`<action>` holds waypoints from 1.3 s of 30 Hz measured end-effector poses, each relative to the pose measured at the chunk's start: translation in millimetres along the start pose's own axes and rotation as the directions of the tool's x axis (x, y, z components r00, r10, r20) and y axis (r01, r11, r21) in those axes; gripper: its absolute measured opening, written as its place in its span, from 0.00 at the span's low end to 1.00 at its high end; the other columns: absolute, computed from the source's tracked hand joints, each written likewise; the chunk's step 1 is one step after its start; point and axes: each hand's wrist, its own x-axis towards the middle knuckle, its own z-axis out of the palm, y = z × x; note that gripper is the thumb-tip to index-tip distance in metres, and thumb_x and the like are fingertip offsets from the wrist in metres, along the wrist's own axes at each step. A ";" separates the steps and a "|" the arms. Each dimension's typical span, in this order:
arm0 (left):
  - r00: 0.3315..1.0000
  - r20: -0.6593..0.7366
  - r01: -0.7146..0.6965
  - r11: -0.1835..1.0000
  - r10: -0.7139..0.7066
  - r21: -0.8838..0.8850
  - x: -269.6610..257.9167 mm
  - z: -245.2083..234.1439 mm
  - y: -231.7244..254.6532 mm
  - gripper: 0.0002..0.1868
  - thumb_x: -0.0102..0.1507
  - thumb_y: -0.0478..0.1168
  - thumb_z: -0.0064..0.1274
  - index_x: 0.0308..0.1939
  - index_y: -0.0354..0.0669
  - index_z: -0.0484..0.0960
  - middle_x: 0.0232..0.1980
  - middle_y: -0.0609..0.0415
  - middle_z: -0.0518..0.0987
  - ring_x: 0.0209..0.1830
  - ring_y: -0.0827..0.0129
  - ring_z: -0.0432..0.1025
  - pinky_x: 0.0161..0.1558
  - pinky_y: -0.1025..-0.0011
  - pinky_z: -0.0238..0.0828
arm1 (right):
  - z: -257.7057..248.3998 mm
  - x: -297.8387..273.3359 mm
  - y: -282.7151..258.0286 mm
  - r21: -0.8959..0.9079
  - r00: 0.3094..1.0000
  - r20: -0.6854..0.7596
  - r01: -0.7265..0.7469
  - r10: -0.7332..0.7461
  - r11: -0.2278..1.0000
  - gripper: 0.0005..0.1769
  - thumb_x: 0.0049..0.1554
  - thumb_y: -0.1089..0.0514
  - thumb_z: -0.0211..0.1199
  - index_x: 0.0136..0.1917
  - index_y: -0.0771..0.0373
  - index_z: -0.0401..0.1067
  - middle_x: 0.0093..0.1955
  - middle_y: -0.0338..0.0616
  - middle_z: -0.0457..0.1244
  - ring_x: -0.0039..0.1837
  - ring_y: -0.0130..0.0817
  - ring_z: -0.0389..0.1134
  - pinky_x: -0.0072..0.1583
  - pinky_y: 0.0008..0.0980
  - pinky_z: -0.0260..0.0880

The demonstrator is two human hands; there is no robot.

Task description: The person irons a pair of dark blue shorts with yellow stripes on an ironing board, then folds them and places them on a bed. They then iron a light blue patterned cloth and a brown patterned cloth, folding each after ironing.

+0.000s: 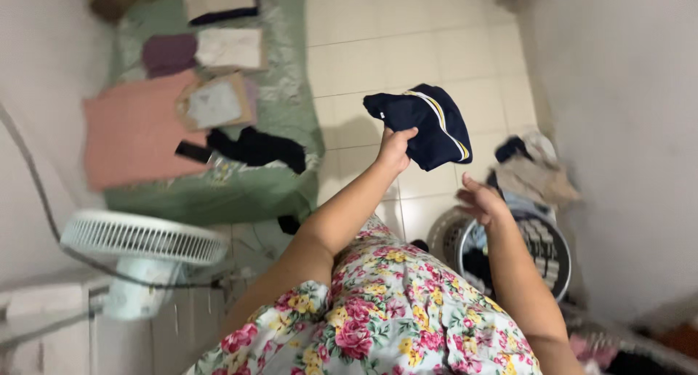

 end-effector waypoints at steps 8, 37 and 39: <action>0.956 -0.219 -0.223 0.970 0.197 -0.101 44.3 -79.7 74.8 0.31 0.58 0.21 0.49 0.65 0.42 0.71 0.60 0.50 0.78 0.61 0.57 0.73 0.63 0.59 0.71 | 191.5 73.4 -117.3 0.353 0.819 0.571 -0.179 -0.060 0.918 0.33 0.59 0.42 0.60 0.67 0.68 0.64 0.61 0.55 0.66 0.60 0.49 0.71 0.59 0.54 0.74; 0.621 -0.784 -0.401 0.869 0.023 -0.291 336.0 -252.2 268.5 0.29 0.69 0.46 0.44 0.70 0.34 0.61 0.67 0.39 0.72 0.61 0.45 0.73 0.61 0.53 0.73 | 607.7 449.6 -430.8 -0.485 0.844 0.483 0.037 0.232 0.874 0.27 0.60 0.69 0.57 0.72 0.67 0.58 0.63 0.53 0.64 0.62 0.49 0.70 0.62 0.49 0.76; 0.595 -0.803 -0.458 0.830 0.022 -0.317 351.5 -261.2 269.0 0.28 0.69 0.46 0.43 0.70 0.35 0.63 0.66 0.40 0.73 0.60 0.46 0.74 0.60 0.55 0.74 | 634.6 459.1 -438.2 -0.532 0.824 0.511 0.081 0.244 0.843 0.30 0.57 0.70 0.55 0.72 0.60 0.56 0.63 0.50 0.63 0.62 0.47 0.69 0.62 0.50 0.75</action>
